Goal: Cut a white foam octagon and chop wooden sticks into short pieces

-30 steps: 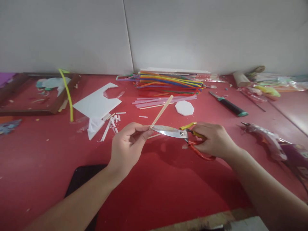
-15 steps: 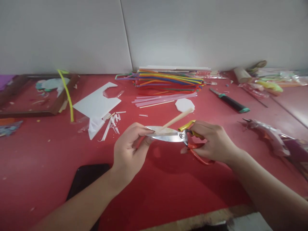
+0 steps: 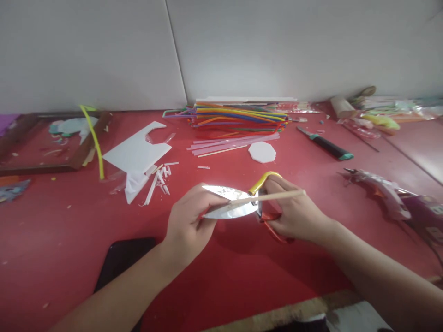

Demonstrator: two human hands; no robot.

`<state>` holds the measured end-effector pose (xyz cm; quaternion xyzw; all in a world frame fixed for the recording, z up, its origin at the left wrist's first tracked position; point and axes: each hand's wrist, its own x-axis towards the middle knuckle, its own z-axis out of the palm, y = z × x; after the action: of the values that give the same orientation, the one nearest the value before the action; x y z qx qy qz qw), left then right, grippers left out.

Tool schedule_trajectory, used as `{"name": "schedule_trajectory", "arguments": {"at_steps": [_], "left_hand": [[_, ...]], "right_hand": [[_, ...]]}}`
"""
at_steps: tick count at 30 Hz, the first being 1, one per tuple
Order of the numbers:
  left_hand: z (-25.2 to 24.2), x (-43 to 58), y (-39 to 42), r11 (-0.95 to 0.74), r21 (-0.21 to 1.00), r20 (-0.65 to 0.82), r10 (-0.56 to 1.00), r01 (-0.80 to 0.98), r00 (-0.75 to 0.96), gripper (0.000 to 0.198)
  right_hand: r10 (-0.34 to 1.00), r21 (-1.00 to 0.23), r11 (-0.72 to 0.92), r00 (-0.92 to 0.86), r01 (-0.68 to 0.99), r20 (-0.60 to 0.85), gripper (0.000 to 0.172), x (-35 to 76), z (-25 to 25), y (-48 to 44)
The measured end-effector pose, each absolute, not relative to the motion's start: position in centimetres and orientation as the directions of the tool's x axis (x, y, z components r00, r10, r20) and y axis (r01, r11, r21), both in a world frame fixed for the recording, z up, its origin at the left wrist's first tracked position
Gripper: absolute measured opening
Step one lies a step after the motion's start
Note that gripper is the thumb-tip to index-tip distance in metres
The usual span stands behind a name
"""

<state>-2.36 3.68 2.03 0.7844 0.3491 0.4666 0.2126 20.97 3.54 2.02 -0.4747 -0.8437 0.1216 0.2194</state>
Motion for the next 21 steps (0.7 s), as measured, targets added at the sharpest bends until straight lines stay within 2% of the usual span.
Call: {"name": "schedule_trajectory", "arguments": {"at_steps": [4, 9, 13, 21], "left_hand": [[2.11, -2.28, 3.67, -0.709, 0.647, 0.631, 0.705, 0.282, 0.324, 0.019], [2.38, -2.27, 3.73, -0.687, 0.634, 0.615, 0.726, 0.354, 0.308, 0.019], [2.5, -2.11, 3.68, -0.673, 0.644, 0.604, 0.739, 0.363, 0.298, 0.019], [2.16, -1.91, 3.49, -0.635, 0.685, 0.573, 0.773, 0.358, 0.275, 0.019]], "right_hand": [[0.832, -0.405, 0.548, -0.427, 0.732, 0.355, 0.015, 20.48, 1.29, 3.2], [0.856, -0.406, 0.513, -0.415, 0.756, 0.307, 0.01, 20.38, 1.23, 3.1], [0.846, -0.354, 0.514, -0.396, 0.781, 0.356, 0.015, 20.51, 1.35, 3.04], [0.85, -0.305, 0.504, -0.402, 0.808, 0.34, 0.006, 20.58, 1.41, 2.96]]}}
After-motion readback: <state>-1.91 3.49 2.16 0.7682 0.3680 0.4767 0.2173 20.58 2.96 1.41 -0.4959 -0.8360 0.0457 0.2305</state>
